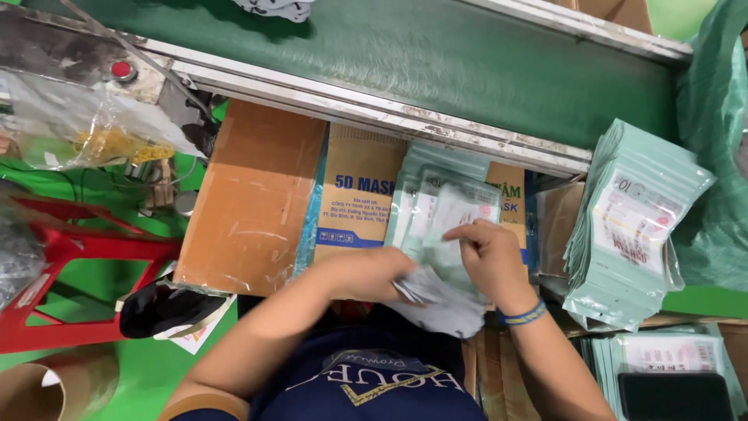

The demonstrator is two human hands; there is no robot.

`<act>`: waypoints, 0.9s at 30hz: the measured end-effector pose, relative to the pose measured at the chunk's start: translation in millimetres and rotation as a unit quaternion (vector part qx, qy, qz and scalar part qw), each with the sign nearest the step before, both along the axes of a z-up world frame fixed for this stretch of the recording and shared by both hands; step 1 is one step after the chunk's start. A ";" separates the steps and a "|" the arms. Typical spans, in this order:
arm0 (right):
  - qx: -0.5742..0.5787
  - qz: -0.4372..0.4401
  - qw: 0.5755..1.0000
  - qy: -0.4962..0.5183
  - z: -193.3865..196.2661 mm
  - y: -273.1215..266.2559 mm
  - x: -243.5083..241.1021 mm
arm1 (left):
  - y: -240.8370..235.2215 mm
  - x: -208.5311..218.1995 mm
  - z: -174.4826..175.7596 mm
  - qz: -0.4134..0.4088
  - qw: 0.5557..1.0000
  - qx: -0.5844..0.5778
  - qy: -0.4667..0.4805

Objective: The person picks up a stack of folded face masks from the conveyor, opens a light green plastic zip bag, inserts the masks into the bag, presses the bag closed, and places the packed bag onto a stack beside the cardboard box, repeating the cycle.

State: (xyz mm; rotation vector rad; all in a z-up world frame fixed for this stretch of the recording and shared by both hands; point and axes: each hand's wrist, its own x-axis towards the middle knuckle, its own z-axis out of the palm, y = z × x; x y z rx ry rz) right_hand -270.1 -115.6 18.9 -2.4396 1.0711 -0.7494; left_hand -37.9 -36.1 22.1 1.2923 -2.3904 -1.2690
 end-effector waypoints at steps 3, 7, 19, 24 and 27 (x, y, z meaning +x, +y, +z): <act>0.236 -0.037 0.971 0.020 24.6 -4.6 7.1 | -1.6 46.2 9.3 0.080 0.972 0.066 0.209; 0.314 0.011 0.949 -0.010 36.1 -0.5 26.7 | 5.2 66.0 7.9 0.171 0.966 -0.040 0.190; -0.089 0.040 0.994 -0.055 -19.4 59.9 92.0 | 22.4 8.2 -122.3 0.279 0.597 0.244 0.711; -0.031 -0.034 0.999 -0.010 -7.3 69.9 85.0 | 35.8 -18.9 -97.1 0.209 0.433 0.306 0.822; -0.108 0.176 0.973 -0.107 17.1 92.1 71.8 | 49.7 -19.6 -71.0 0.320 0.490 0.343 0.735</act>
